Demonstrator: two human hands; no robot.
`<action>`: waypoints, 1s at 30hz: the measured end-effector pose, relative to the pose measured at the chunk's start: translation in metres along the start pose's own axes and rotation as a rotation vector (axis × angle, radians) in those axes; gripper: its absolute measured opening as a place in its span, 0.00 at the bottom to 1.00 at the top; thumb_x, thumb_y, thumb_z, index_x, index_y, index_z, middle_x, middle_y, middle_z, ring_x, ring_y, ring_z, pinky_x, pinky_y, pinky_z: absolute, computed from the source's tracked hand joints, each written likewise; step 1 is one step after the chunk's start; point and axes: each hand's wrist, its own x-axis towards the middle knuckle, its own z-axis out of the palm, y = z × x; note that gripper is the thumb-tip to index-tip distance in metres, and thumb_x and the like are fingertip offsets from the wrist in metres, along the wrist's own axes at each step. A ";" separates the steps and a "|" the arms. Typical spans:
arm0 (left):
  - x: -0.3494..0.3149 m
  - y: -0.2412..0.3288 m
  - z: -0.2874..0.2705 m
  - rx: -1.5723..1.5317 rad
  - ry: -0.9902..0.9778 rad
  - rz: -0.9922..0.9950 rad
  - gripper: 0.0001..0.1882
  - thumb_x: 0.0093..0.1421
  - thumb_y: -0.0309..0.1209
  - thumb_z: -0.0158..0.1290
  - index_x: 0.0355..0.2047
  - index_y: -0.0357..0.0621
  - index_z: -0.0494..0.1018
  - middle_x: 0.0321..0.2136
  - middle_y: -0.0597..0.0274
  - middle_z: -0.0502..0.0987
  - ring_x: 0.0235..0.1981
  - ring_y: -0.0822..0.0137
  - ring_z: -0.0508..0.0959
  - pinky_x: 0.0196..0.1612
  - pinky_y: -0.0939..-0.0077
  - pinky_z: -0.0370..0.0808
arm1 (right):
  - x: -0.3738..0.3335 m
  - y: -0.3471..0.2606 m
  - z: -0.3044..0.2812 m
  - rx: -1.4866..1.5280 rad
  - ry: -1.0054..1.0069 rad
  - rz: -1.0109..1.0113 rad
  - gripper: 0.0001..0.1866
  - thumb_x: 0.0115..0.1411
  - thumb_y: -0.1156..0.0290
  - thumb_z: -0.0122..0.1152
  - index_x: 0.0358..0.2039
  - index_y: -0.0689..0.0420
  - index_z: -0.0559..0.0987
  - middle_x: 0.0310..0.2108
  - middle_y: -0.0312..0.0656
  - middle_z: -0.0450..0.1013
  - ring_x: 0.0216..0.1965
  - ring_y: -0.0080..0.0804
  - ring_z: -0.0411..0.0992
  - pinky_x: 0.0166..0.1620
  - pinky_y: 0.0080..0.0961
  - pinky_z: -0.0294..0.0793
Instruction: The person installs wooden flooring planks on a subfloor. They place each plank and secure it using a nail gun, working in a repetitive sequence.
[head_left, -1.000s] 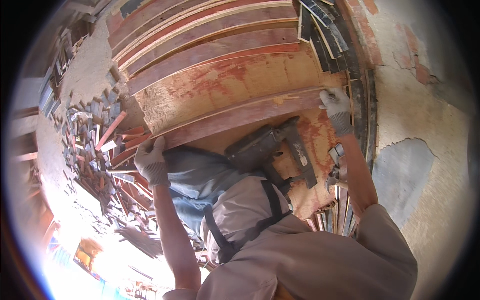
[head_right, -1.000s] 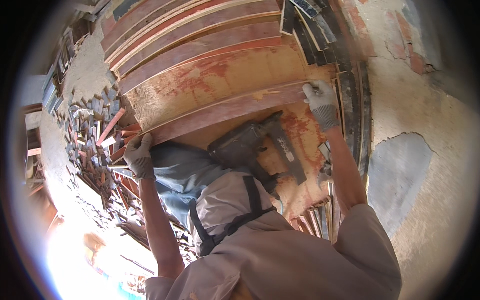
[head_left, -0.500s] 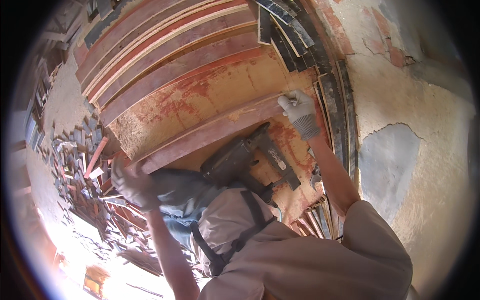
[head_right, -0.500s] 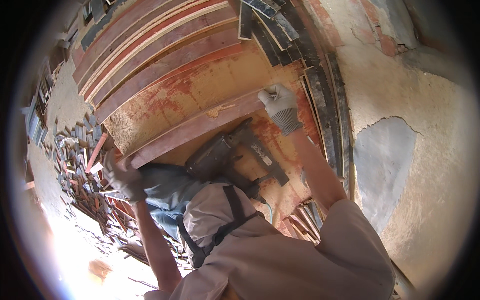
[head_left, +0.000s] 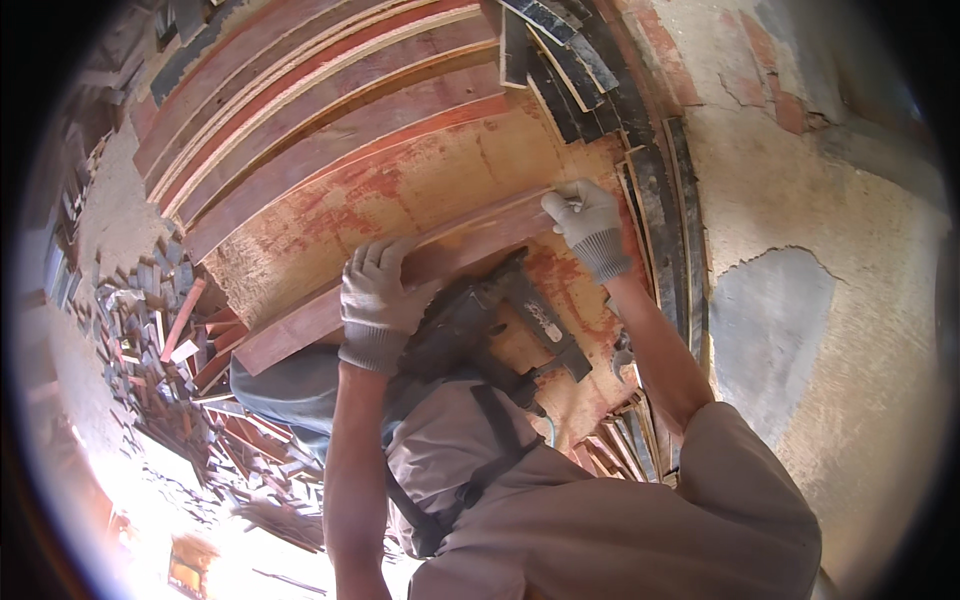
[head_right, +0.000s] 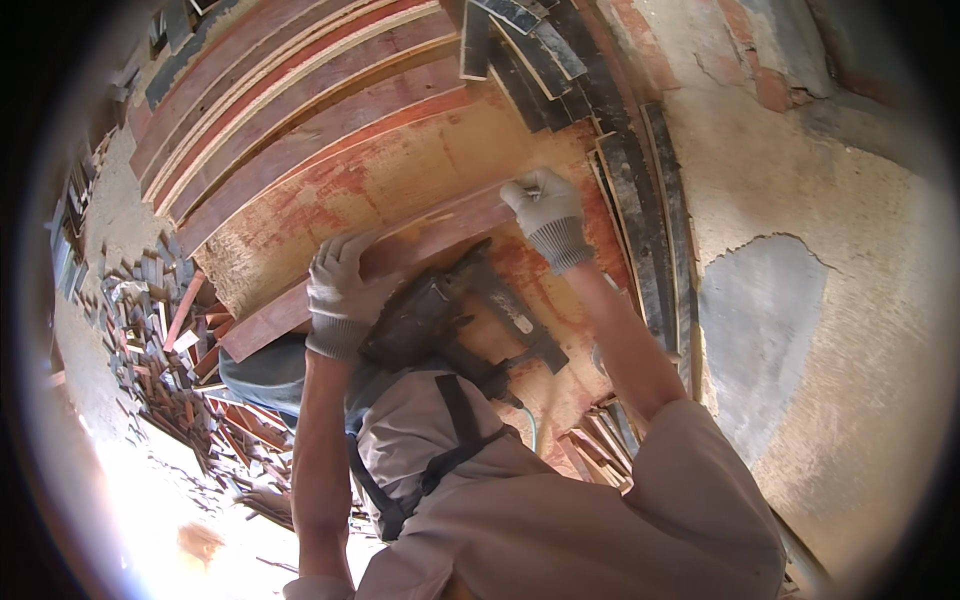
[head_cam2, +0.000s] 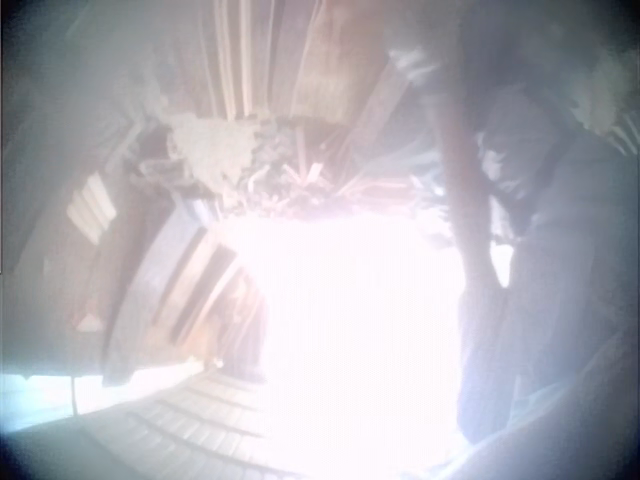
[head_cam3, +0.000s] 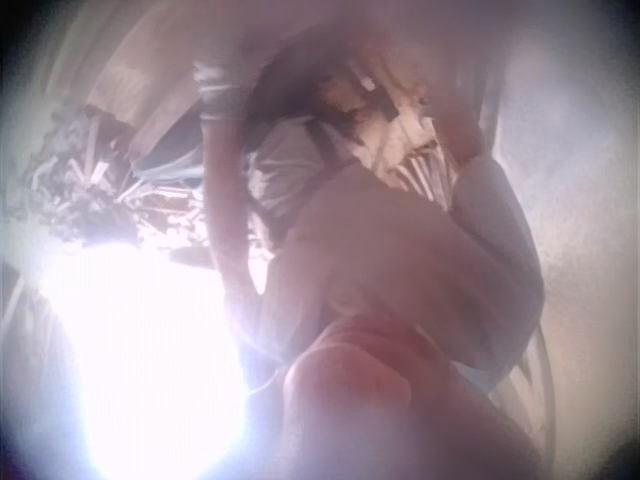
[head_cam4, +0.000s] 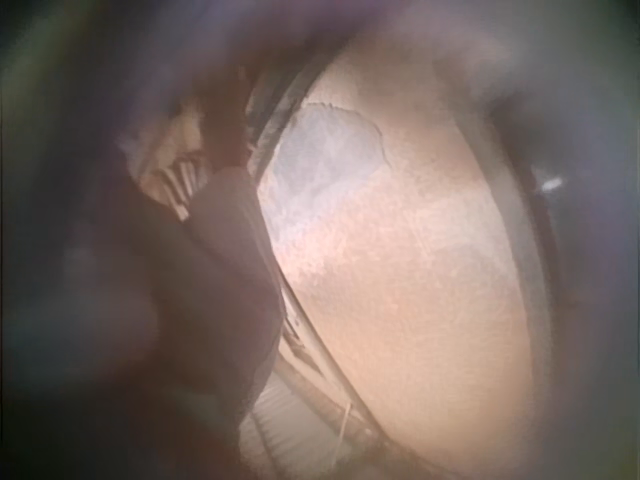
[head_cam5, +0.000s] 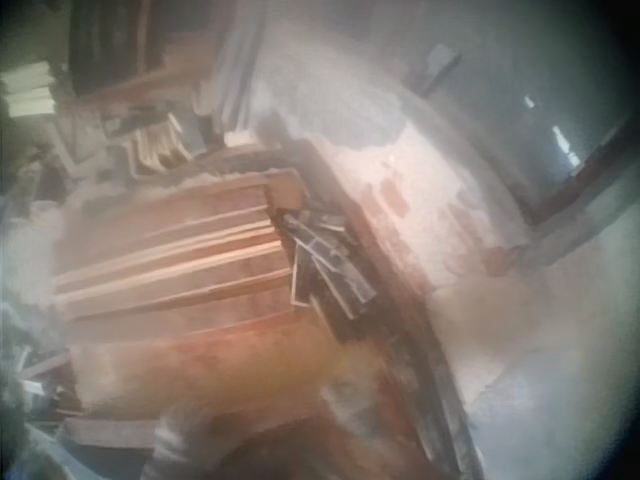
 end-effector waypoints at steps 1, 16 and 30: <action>0.000 0.000 0.001 0.018 -0.007 -0.002 0.33 0.42 0.37 0.74 0.49 0.44 0.76 0.44 0.50 0.79 0.47 0.45 0.78 0.54 0.51 0.74 | 0.000 0.000 0.000 0.006 -0.003 0.015 0.08 0.62 0.70 0.69 0.34 0.63 0.82 0.25 0.35 0.79 0.23 0.18 0.72 0.28 0.20 0.72; 0.018 0.012 0.009 0.019 0.052 -0.266 0.15 0.52 0.43 0.67 0.32 0.46 0.83 0.29 0.54 0.82 0.32 0.51 0.82 0.39 0.57 0.78 | 0.006 0.001 -0.001 0.000 0.021 0.090 0.10 0.59 0.69 0.70 0.33 0.63 0.83 0.24 0.37 0.80 0.23 0.21 0.75 0.29 0.23 0.74; 0.026 0.028 0.005 -0.098 0.049 -0.430 0.10 0.50 0.40 0.65 0.26 0.48 0.85 0.27 0.58 0.83 0.33 0.52 0.81 0.42 0.56 0.78 | -0.019 0.000 0.002 -0.178 0.168 -0.265 0.18 0.59 0.63 0.69 0.44 0.62 0.80 0.33 0.48 0.81 0.28 0.37 0.80 0.32 0.32 0.77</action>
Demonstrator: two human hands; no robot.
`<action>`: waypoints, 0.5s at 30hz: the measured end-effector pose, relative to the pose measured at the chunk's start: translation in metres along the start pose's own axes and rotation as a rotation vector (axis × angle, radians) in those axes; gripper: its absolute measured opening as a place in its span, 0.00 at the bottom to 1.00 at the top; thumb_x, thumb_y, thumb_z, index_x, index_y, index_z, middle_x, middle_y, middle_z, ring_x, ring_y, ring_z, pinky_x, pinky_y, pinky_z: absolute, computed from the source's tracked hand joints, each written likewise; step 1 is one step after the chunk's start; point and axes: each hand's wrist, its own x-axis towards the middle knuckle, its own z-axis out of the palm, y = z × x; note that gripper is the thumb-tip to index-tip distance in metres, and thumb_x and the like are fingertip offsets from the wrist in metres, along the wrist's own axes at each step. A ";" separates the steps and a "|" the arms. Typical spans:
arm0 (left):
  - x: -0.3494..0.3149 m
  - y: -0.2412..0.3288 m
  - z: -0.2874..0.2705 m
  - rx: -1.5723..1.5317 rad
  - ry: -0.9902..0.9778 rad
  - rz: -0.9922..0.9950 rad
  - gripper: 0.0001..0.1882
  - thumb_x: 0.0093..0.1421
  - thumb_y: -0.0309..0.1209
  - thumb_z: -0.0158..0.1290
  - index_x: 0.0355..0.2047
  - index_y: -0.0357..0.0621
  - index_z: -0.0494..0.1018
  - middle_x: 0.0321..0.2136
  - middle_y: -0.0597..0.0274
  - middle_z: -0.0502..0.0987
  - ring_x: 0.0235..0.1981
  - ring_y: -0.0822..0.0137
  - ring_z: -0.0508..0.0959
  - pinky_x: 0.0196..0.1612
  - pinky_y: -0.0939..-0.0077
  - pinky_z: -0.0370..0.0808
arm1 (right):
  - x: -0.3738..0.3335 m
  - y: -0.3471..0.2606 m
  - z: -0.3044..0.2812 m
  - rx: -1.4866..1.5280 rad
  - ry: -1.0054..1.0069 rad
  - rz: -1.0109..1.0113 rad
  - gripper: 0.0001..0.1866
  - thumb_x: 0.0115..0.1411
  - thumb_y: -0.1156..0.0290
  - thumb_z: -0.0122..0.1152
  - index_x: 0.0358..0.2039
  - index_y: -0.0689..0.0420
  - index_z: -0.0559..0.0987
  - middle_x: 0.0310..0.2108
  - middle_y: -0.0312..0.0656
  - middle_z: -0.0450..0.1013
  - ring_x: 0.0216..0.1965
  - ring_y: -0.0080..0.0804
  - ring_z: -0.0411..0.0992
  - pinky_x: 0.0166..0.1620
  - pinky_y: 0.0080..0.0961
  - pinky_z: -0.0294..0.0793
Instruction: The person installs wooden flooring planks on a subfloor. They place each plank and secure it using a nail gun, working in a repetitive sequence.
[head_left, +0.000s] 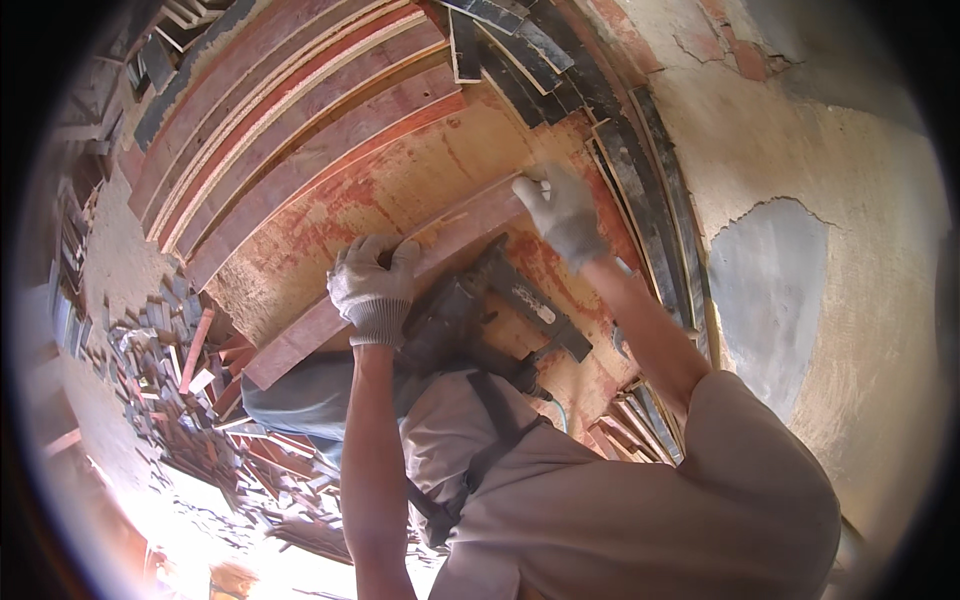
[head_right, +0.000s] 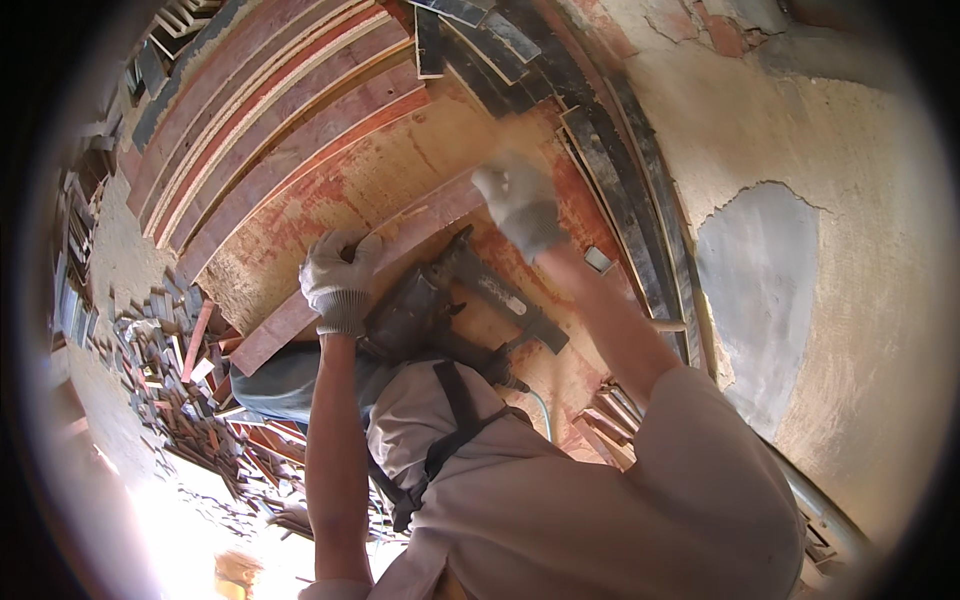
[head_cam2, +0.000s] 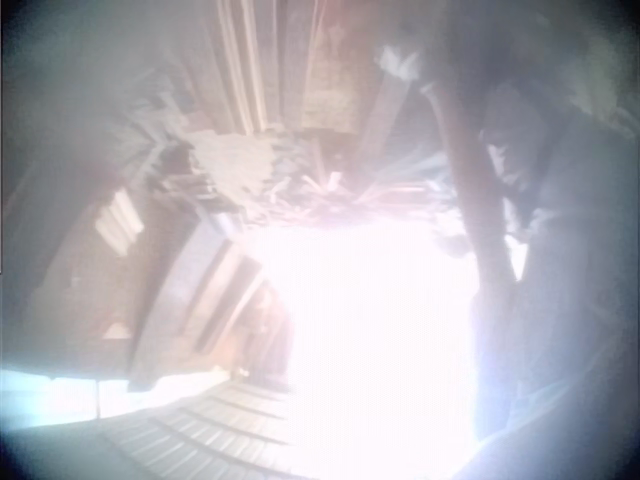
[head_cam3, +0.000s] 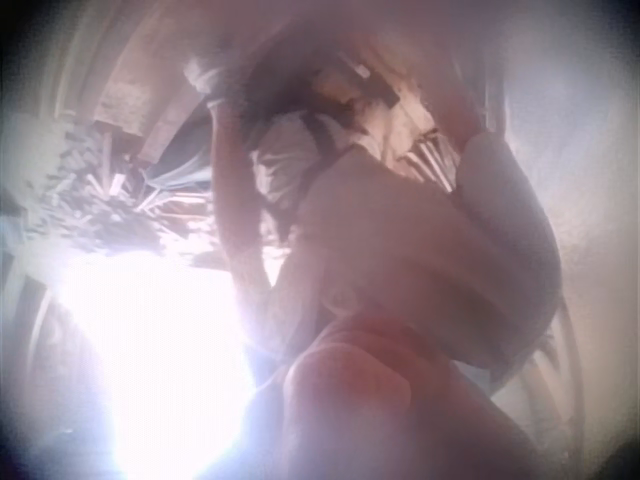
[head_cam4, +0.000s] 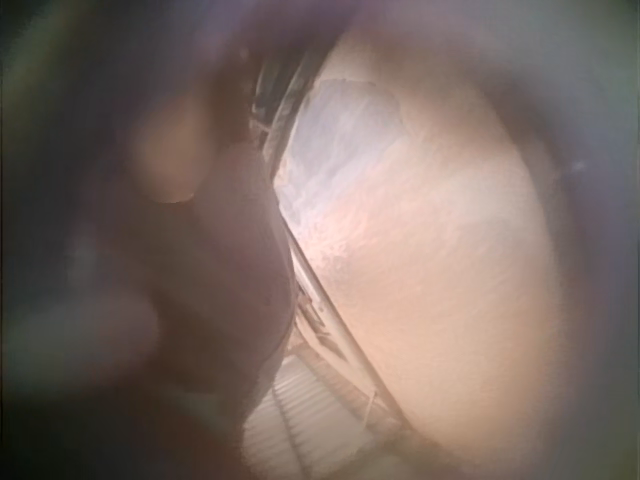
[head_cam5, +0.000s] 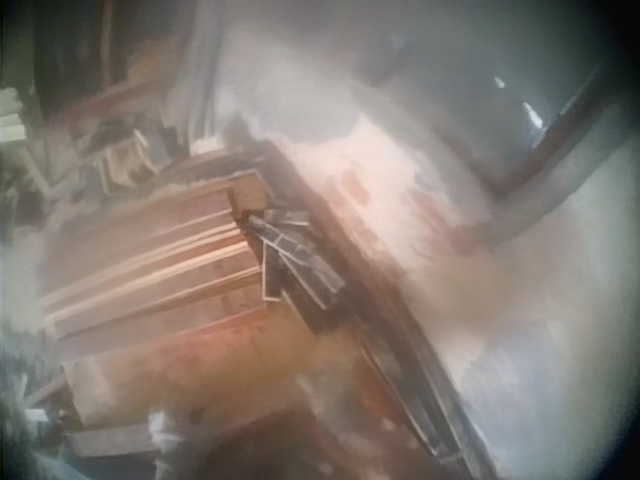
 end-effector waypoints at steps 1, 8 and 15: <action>0.000 0.000 0.000 0.010 0.019 0.033 0.11 0.50 0.40 0.65 0.27 0.47 0.85 0.27 0.57 0.82 0.32 0.53 0.82 0.40 0.57 0.78 | -0.016 -0.007 0.000 -0.078 0.081 -0.119 0.21 0.59 0.62 0.70 0.48 0.62 0.78 0.37 0.51 0.81 0.31 0.41 0.80 0.33 0.34 0.78; -0.001 -0.006 0.005 0.107 0.085 0.107 0.13 0.53 0.41 0.64 0.28 0.45 0.85 0.27 0.54 0.82 0.30 0.53 0.82 0.38 0.57 0.78 | -0.185 -0.028 0.005 -0.728 -0.388 -0.099 0.50 0.57 0.51 0.70 0.69 0.68 0.56 0.52 0.59 0.73 0.55 0.55 0.73 0.58 0.47 0.71; -0.003 -0.002 0.001 0.090 0.019 0.028 0.11 0.51 0.42 0.63 0.26 0.50 0.84 0.28 0.60 0.83 0.37 0.52 0.81 0.44 0.54 0.77 | -0.187 -0.007 0.066 -0.409 -0.570 0.464 0.54 0.50 0.53 0.74 0.69 0.68 0.56 0.48 0.62 0.76 0.51 0.57 0.76 0.54 0.44 0.76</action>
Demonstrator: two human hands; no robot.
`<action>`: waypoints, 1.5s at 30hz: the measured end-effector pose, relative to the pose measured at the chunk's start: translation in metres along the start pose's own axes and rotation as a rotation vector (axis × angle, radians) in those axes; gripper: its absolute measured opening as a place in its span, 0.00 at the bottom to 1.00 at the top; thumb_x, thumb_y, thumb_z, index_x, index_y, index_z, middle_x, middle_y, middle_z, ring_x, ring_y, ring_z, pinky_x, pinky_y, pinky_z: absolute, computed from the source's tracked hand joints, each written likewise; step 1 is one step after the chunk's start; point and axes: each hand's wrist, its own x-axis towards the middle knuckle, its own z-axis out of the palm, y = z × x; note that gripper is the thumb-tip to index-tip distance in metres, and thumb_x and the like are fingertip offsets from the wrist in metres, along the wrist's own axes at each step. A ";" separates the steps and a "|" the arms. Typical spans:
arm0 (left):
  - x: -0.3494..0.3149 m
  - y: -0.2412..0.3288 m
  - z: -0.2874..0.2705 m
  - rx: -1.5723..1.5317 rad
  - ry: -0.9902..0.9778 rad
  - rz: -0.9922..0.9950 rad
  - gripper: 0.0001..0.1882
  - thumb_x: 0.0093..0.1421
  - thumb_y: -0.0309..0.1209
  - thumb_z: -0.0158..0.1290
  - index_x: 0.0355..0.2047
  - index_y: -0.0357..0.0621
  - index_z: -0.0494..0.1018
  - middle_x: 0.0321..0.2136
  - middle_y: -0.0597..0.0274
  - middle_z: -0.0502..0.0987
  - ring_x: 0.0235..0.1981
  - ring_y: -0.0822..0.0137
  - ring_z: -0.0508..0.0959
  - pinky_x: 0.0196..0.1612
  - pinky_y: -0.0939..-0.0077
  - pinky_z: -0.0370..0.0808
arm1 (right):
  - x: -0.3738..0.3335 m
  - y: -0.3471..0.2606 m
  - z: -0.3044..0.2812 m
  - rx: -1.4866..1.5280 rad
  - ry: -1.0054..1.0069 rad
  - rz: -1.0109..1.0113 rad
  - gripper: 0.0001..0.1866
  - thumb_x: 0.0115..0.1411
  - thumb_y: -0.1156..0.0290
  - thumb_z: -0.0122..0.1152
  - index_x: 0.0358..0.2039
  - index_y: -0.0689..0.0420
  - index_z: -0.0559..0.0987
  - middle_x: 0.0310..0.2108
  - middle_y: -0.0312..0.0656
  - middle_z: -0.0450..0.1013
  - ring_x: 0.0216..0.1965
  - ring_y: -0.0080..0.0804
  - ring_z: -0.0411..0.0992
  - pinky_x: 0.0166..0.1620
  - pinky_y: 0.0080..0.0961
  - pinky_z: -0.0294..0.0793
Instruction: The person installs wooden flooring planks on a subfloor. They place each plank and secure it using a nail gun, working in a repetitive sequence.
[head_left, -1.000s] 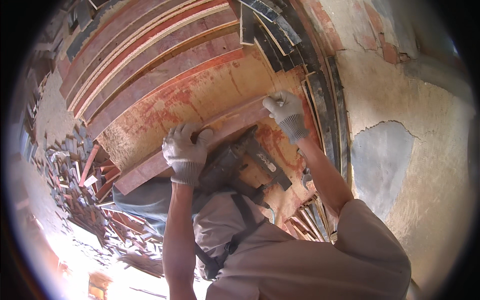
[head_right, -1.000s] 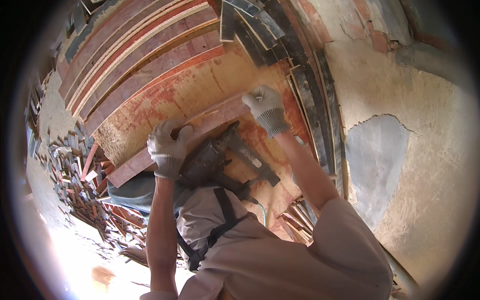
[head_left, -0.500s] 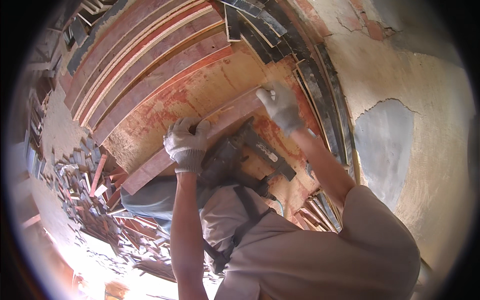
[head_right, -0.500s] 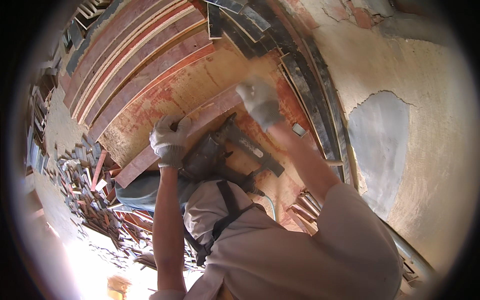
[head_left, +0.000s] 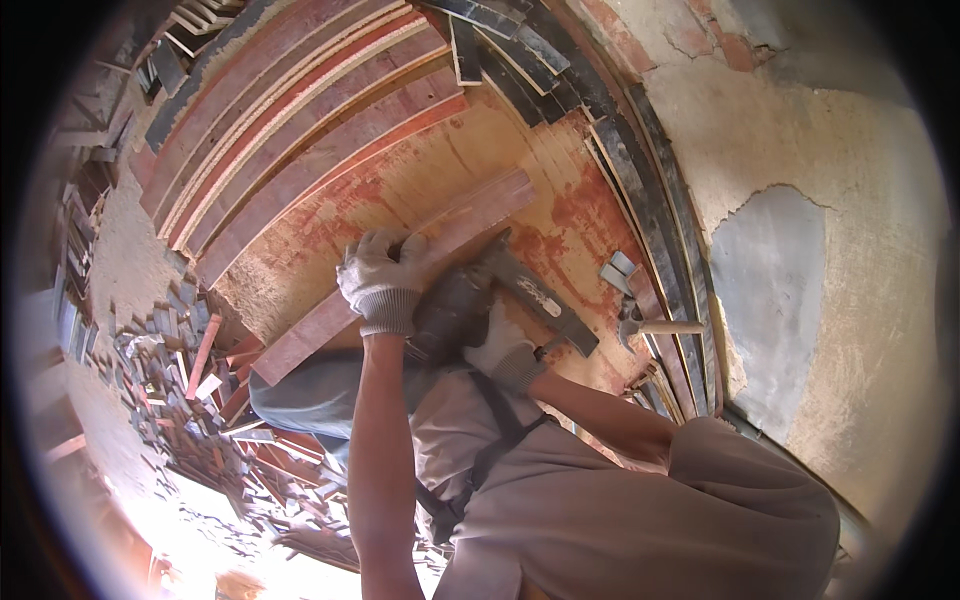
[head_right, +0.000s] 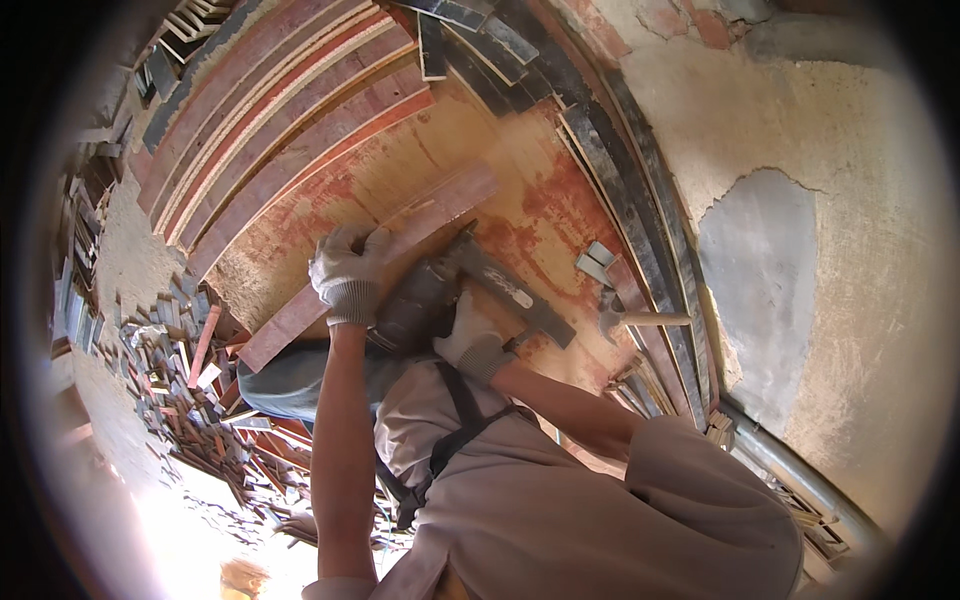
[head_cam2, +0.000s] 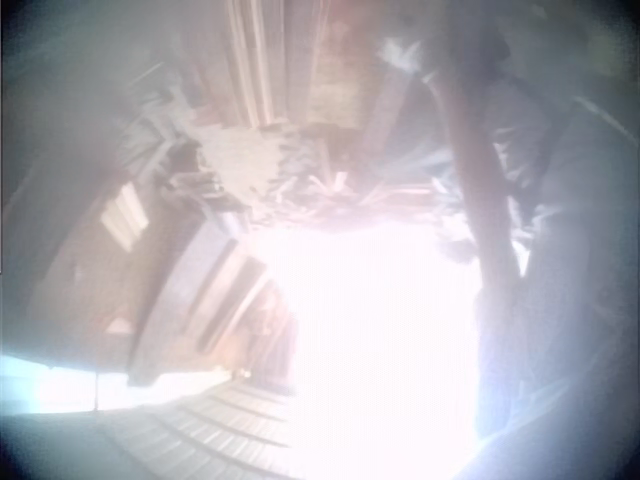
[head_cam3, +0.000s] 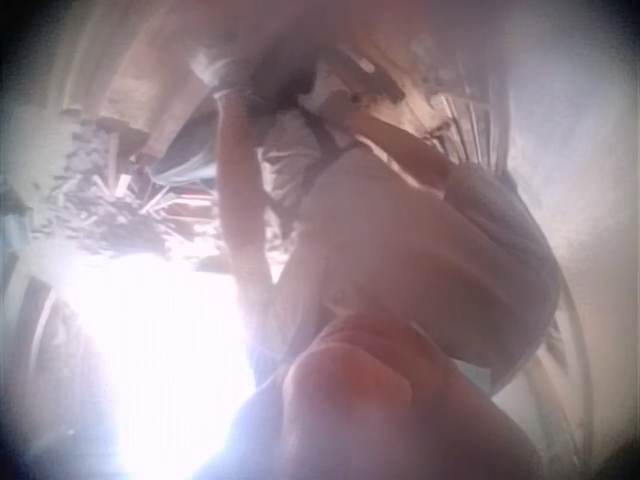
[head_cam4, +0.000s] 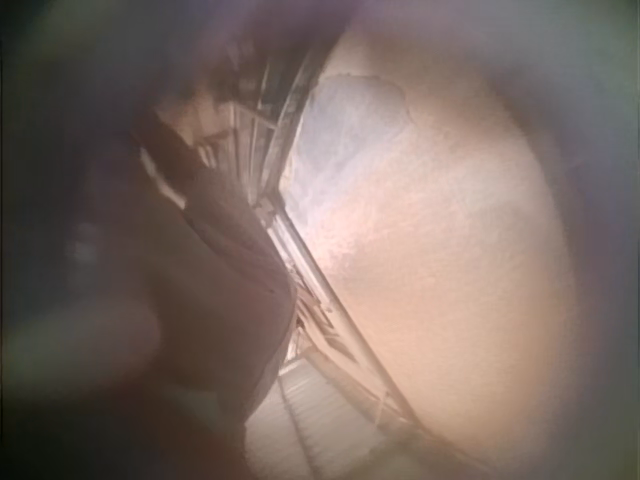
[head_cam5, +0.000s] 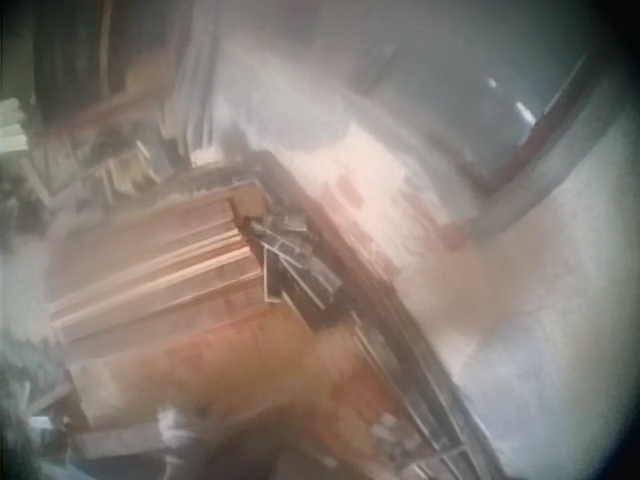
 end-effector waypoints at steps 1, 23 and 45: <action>0.000 0.001 -0.001 0.005 -0.008 -0.007 0.11 0.52 0.42 0.63 0.26 0.50 0.85 0.29 0.61 0.83 0.37 0.52 0.80 0.45 0.55 0.77 | -0.005 0.003 -0.007 0.025 0.041 -0.046 0.54 0.50 0.54 0.74 0.69 0.67 0.56 0.47 0.62 0.77 0.49 0.58 0.77 0.53 0.44 0.78; 0.005 0.002 -0.002 -0.025 0.038 0.104 0.09 0.52 0.39 0.64 0.28 0.49 0.83 0.25 0.60 0.81 0.33 0.54 0.80 0.41 0.57 0.77 | -0.011 0.000 -0.264 0.471 -0.141 -0.117 0.04 0.61 0.74 0.58 0.29 0.57 0.76 0.15 0.33 0.68 0.16 0.21 0.67 0.23 0.23 0.70; 0.005 -0.006 0.000 -0.045 0.045 0.138 0.10 0.54 0.40 0.64 0.27 0.48 0.84 0.26 0.61 0.82 0.32 0.55 0.79 0.41 0.57 0.76 | -0.014 -0.027 -0.253 0.397 -0.317 -0.006 0.10 0.66 0.74 0.57 0.25 0.58 0.74 0.18 0.33 0.68 0.20 0.21 0.65 0.32 0.23 0.70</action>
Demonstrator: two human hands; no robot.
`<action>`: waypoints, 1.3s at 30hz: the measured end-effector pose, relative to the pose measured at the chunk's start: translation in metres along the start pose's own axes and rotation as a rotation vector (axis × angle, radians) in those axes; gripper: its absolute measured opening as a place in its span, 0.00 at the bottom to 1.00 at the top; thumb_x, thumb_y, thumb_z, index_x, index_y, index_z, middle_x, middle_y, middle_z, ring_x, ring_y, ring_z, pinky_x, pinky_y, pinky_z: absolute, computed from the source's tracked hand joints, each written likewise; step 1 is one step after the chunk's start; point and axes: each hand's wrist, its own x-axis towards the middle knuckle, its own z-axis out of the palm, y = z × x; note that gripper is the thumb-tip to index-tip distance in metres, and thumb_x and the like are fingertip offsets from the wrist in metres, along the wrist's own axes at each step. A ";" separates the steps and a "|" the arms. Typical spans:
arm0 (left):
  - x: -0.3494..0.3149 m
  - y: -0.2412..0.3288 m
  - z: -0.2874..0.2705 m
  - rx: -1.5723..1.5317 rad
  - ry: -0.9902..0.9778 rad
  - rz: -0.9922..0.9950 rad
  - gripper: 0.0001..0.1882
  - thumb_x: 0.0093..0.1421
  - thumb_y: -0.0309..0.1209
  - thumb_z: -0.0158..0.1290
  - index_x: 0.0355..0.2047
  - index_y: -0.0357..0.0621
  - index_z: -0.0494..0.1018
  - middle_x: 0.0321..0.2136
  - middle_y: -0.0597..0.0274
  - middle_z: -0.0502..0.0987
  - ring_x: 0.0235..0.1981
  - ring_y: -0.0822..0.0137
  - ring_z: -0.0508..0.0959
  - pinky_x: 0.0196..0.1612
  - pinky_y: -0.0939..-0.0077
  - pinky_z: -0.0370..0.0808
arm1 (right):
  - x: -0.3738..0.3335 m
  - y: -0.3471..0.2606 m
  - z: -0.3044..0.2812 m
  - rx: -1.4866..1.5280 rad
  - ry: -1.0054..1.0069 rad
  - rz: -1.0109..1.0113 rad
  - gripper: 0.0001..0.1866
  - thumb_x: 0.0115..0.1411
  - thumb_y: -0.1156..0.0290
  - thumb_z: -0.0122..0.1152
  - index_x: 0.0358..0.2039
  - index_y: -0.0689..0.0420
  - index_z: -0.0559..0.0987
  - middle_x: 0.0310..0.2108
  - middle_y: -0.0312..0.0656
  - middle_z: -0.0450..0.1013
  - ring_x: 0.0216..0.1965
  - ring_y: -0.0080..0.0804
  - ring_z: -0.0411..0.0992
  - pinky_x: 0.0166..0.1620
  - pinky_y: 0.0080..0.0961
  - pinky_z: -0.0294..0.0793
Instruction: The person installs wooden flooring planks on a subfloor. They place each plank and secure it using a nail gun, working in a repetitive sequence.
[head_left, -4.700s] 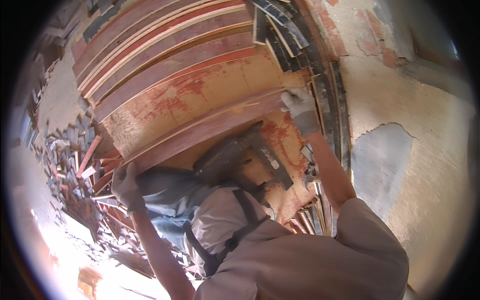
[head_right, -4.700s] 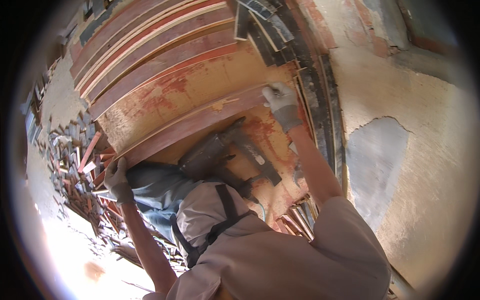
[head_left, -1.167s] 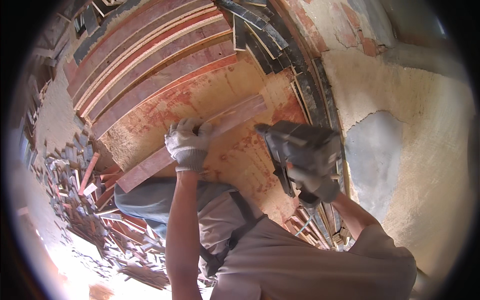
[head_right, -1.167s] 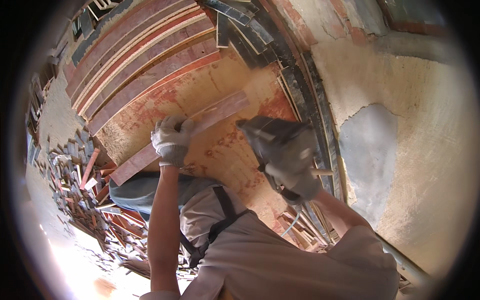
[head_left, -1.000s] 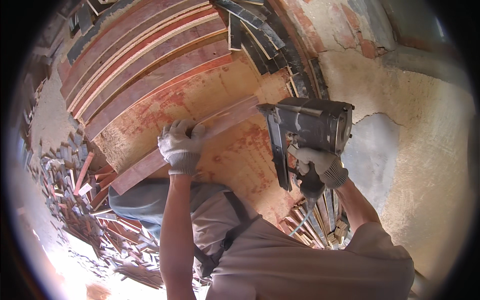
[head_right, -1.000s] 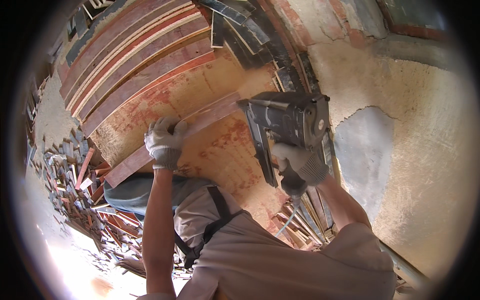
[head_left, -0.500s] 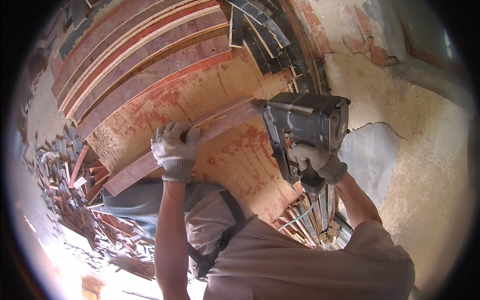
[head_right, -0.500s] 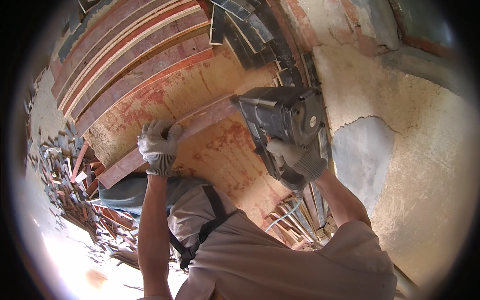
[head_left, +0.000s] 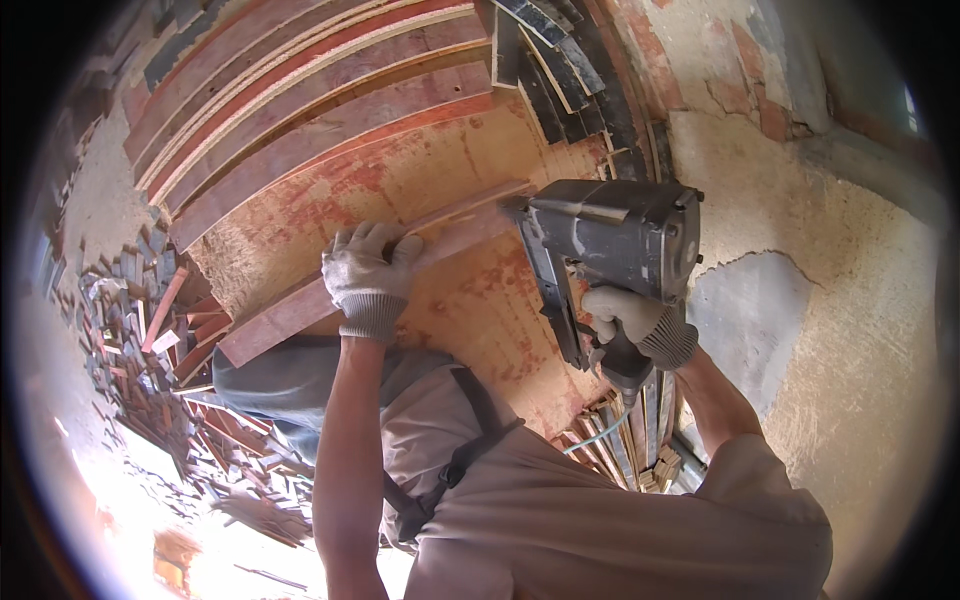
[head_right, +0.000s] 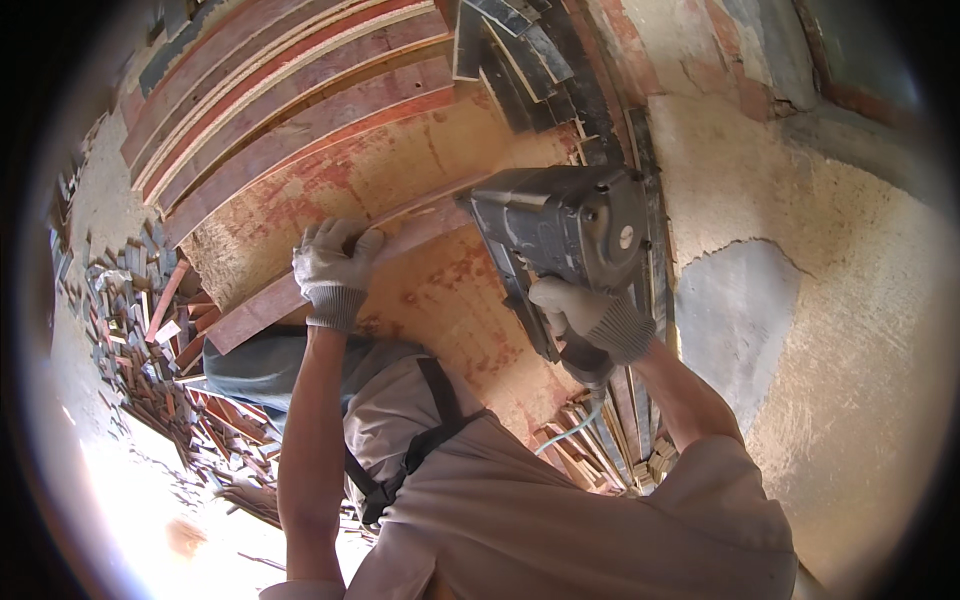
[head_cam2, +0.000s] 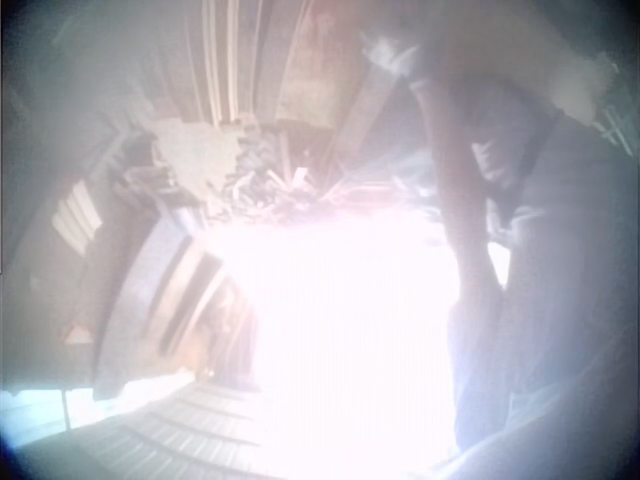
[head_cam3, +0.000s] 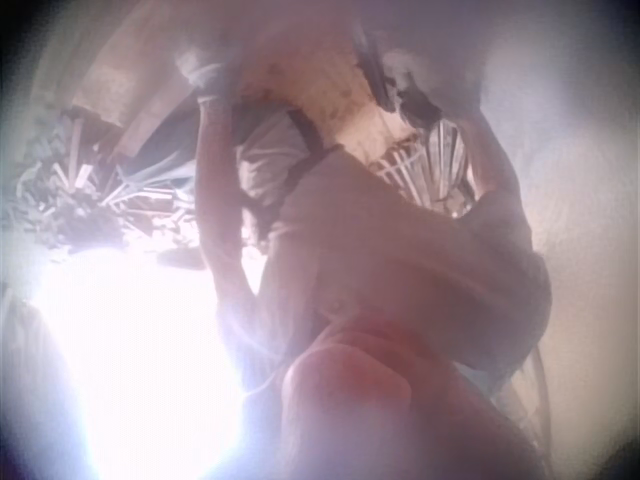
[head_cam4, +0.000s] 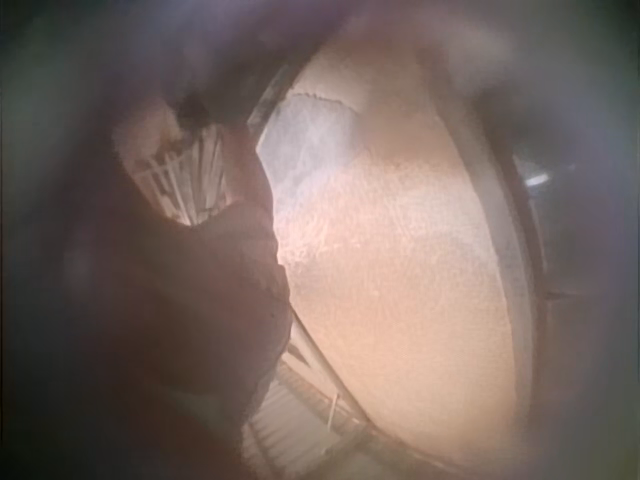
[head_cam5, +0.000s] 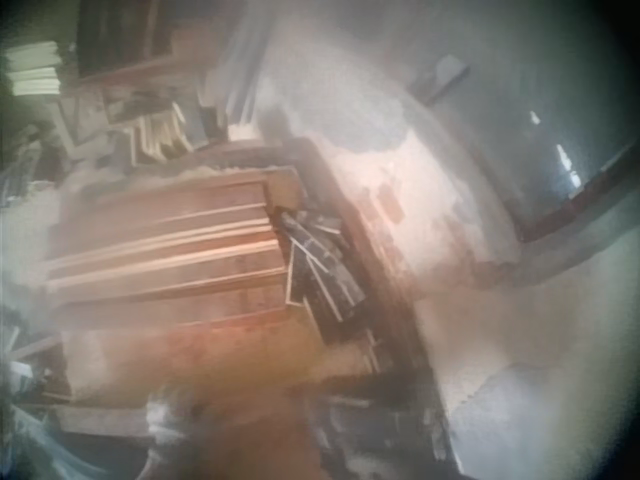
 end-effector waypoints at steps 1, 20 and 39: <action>0.000 0.000 0.000 0.010 0.001 0.002 0.09 0.54 0.40 0.64 0.27 0.48 0.84 0.26 0.61 0.82 0.32 0.55 0.79 0.40 0.57 0.76 | 0.001 -0.003 0.004 0.024 0.015 0.038 0.10 0.65 0.74 0.58 0.25 0.58 0.74 0.18 0.32 0.68 0.20 0.21 0.65 0.31 0.23 0.69; -0.002 -0.008 -0.007 0.005 -0.058 0.051 0.10 0.59 0.39 0.59 0.33 0.46 0.81 0.33 0.54 0.82 0.38 0.46 0.79 0.44 0.50 0.74 | 0.013 0.003 0.034 0.011 -0.052 0.002 0.08 0.65 0.67 0.58 0.30 0.55 0.77 0.16 0.31 0.68 0.16 0.20 0.65 0.23 0.24 0.67; -0.009 -0.022 0.001 0.000 -0.045 0.063 0.08 0.61 0.37 0.56 0.34 0.46 0.77 0.34 0.52 0.79 0.40 0.45 0.78 0.44 0.48 0.72 | 0.014 -0.002 0.062 -0.014 -0.039 -0.028 0.13 0.64 0.68 0.57 0.22 0.55 0.75 0.15 0.34 0.70 0.17 0.22 0.69 0.25 0.24 0.70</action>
